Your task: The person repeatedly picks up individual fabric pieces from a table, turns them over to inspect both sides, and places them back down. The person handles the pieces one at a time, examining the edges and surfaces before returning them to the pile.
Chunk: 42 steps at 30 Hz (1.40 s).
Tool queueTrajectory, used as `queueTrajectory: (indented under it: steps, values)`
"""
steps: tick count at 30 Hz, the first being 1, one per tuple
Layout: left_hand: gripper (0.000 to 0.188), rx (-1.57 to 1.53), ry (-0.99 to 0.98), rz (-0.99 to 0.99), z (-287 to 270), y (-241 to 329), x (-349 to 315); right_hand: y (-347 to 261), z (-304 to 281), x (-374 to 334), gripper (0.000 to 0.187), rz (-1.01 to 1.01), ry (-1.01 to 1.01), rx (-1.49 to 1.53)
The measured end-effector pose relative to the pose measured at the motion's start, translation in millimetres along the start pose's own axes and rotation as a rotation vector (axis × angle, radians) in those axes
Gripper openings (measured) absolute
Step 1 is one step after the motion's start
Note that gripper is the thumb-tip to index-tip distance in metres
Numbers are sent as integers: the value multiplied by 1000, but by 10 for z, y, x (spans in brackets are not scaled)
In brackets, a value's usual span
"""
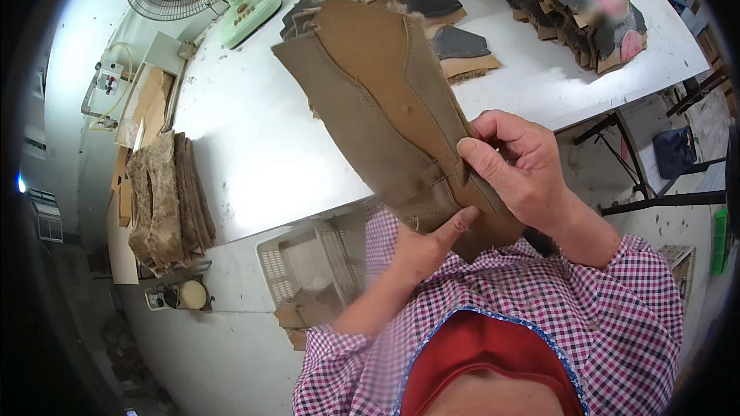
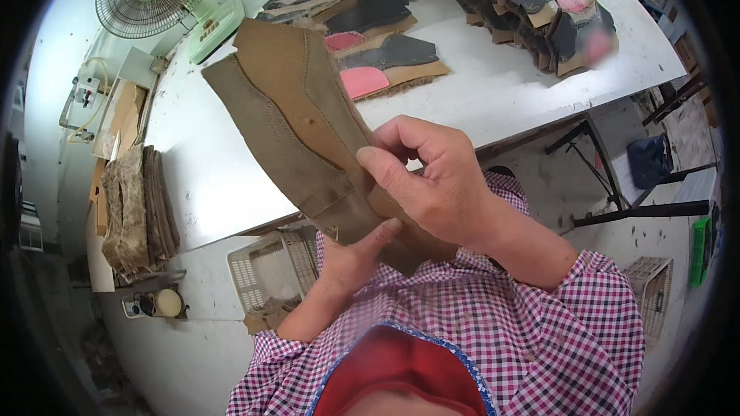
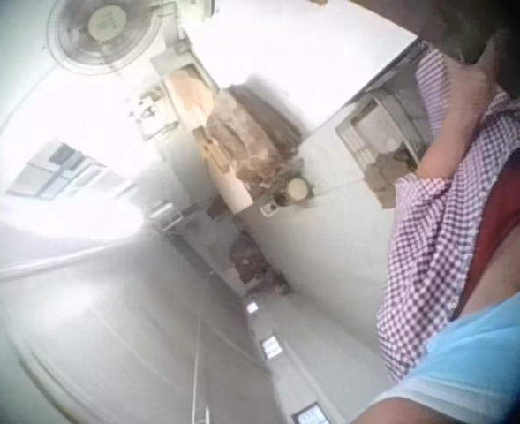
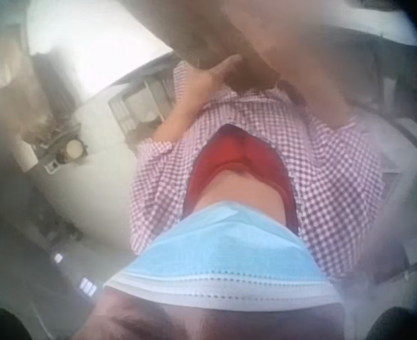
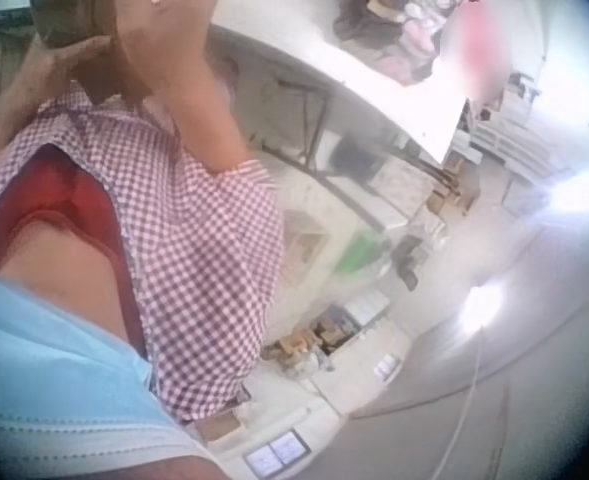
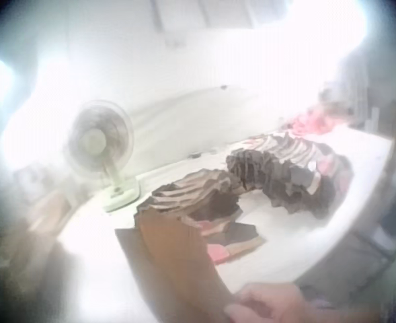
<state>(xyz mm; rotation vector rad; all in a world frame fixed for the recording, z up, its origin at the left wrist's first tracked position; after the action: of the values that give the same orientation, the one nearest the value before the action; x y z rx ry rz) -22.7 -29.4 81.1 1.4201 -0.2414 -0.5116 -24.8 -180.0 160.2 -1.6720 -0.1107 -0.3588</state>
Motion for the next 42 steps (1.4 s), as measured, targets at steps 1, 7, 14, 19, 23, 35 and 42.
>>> queueTrajectory:
  steps: [1, 7, 14, 19, 23, 35, 42]
  values:
    - [32, -29, -36, -22, 8, -21, 9, 7, -8, 22, 11, 1, 11, 27]
    - [38, -45, -110, 16, 92, -77, 28, 42, -87, 212, 13, 41, 117, 172]
    - [43, -66, -129, -3, 5, -186, 6, -18, -304, 578, 14, -70, 197, 236]
    - [42, 206, 44, 177, -524, 189, 43, 16, -385, 727, 11, 8, -32, 559]
    - [41, 762, 121, 498, -605, 873, 226, 282, -670, 906, 27, 93, -80, 622]
    - [32, 1236, -70, 215, -217, -195, 676, 902, -269, 608, 25, -210, -440, -1023]
    - [41, 657, -13, 95, -675, -208, 489, 996, 25, 226, 27, -277, -381, -880]
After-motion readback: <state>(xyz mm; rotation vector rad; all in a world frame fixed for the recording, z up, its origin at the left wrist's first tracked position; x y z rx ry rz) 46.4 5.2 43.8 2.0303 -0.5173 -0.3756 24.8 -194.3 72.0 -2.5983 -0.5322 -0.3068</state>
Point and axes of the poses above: each hand's wrist, its own x-axis towards the middle knuckle, its own z-axis out of the palm, y = z × x, the point moved 5 cm from there along x, towards the middle knuckle, and after that the axes turned 2 degrees about -x, right-handed, at the moved point
